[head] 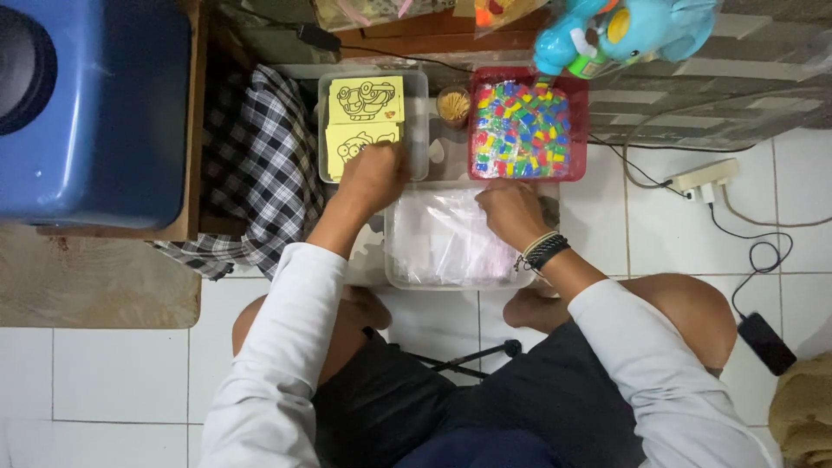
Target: The person packages sand art cards by hand, placing yellow cards with animal designs and small packets of colored sand into plastic bags.
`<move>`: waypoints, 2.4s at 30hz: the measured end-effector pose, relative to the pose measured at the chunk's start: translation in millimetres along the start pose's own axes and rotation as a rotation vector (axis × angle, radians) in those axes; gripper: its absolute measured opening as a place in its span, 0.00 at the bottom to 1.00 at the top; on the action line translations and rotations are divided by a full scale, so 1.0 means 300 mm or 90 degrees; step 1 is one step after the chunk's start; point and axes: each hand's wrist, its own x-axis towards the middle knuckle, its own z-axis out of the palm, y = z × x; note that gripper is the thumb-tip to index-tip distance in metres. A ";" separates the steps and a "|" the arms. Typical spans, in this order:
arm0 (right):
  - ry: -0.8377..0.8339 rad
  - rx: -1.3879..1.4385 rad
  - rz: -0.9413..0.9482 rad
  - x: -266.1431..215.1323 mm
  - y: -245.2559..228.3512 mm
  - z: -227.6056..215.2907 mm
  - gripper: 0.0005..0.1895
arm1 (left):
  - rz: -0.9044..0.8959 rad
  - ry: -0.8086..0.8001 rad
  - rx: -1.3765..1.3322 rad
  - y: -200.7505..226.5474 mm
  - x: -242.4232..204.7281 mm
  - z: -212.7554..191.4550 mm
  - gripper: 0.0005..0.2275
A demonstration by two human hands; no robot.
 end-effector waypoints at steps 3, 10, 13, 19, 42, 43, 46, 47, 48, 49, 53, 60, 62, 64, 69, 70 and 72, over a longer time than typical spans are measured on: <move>-0.054 0.055 0.028 0.000 -0.012 -0.082 0.12 | 0.104 -0.025 -0.086 0.050 -0.031 -0.004 0.13; -0.088 0.062 0.105 -0.003 -0.052 -0.148 0.11 | 0.209 -0.113 -0.044 0.148 -0.050 0.097 0.23; -0.103 0.105 0.081 -0.014 -0.046 -0.129 0.10 | 0.179 -0.143 0.068 0.117 -0.010 0.233 0.19; -0.078 0.073 0.066 -0.020 -0.019 -0.128 0.10 | 0.187 -0.096 0.129 0.092 0.010 0.297 0.11; -0.097 0.152 -0.041 -0.055 -0.040 -0.307 0.10 | 0.288 0.058 0.100 0.159 0.012 0.236 0.17; -0.097 0.150 -0.040 -0.051 -0.038 -0.308 0.10 | 0.289 0.059 0.099 0.137 0.035 0.270 0.17; -0.097 0.111 -0.031 -0.045 -0.025 -0.306 0.08 | 0.267 0.036 0.102 0.097 0.076 0.325 0.02; -0.083 0.162 -0.010 -0.044 -0.018 -0.303 0.07 | 0.201 -0.016 0.040 0.098 0.068 0.311 0.04; -0.069 0.212 0.009 -0.040 -0.010 -0.302 0.06 | 0.134 -0.065 -0.022 0.097 0.060 0.296 0.08; -0.069 0.212 0.007 -0.042 -0.013 -0.308 0.06 | 0.132 -0.063 -0.022 0.103 0.058 0.255 0.08; 0.046 0.448 0.100 -0.040 -0.008 -0.315 0.08 | 0.148 -0.055 -0.271 0.119 0.034 0.146 0.05; 0.149 0.708 0.205 0.017 -0.042 -0.416 0.06 | 0.127 -0.023 -0.589 0.180 -0.030 -0.016 0.06; 0.187 0.730 0.194 0.042 -0.051 -0.453 0.05 | 0.126 -0.014 -0.607 0.192 -0.030 -0.049 0.06; 0.223 0.752 0.181 0.066 -0.050 -0.484 0.05 | 0.123 -0.004 -0.625 0.196 -0.027 -0.068 0.07; 0.236 0.721 0.071 0.133 -0.028 -0.494 0.06 | 0.176 -0.046 -0.676 0.240 -0.046 -0.132 0.17; 0.241 0.718 0.066 0.144 -0.033 -0.498 0.06 | 0.182 -0.042 -0.674 0.245 -0.041 -0.132 0.17; 0.221 0.691 0.034 0.157 -0.045 -0.505 0.05 | 0.141 -0.065 -0.710 0.257 -0.039 -0.128 0.13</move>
